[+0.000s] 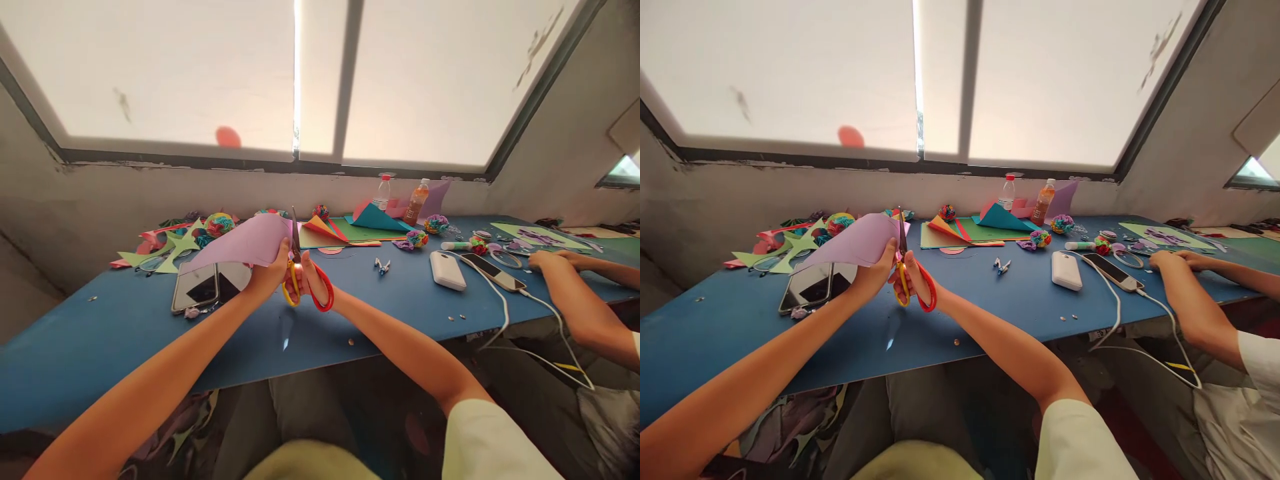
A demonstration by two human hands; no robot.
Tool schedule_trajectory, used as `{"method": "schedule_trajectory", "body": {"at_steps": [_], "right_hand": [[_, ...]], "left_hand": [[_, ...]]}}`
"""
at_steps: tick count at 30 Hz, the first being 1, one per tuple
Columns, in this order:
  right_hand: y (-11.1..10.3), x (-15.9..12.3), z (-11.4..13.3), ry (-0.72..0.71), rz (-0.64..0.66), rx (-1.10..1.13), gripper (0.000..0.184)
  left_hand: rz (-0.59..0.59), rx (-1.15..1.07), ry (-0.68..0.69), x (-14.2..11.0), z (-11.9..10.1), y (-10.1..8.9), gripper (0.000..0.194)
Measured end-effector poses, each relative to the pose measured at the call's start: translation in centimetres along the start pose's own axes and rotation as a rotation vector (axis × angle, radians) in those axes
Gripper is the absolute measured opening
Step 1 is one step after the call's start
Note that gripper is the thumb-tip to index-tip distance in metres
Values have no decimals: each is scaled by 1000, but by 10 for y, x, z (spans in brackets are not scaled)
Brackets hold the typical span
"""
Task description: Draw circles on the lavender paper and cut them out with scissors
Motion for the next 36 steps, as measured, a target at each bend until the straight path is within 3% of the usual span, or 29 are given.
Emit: {"method": "schedule_trajectory", "body": {"at_steps": [7, 14, 20, 24, 29, 36], "right_hand": [[-1, 2, -4, 5, 24, 31, 85], [5, -5, 10, 33, -31, 75, 82], [5, -3, 2, 32, -10, 111, 85], [2, 0, -5, 53, -39, 108, 85], [4, -3, -1, 84, -40, 96, 86], [5, -5, 2, 73, -80, 74, 83]], "left_hand": [[-45, -5, 38, -2, -8, -3, 26], [58, -34, 49, 1, -4, -6, 32], [22, -40, 60, -2, -12, -6, 28], [61, -62, 104, -3, -13, -6, 26], [117, -46, 92, -1, -8, -6, 32], [106, -16, 92, 2, -8, -8, 33]]}}
Point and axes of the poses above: each hand's wrist, its own x-axis towards the middle knuckle, its own y-axis out of the palm, z = x × y, the point moved 3 cm from there along x, towards the middle knuckle, and after that the axes turned 2 degrees about x, right-handed, at the moved point
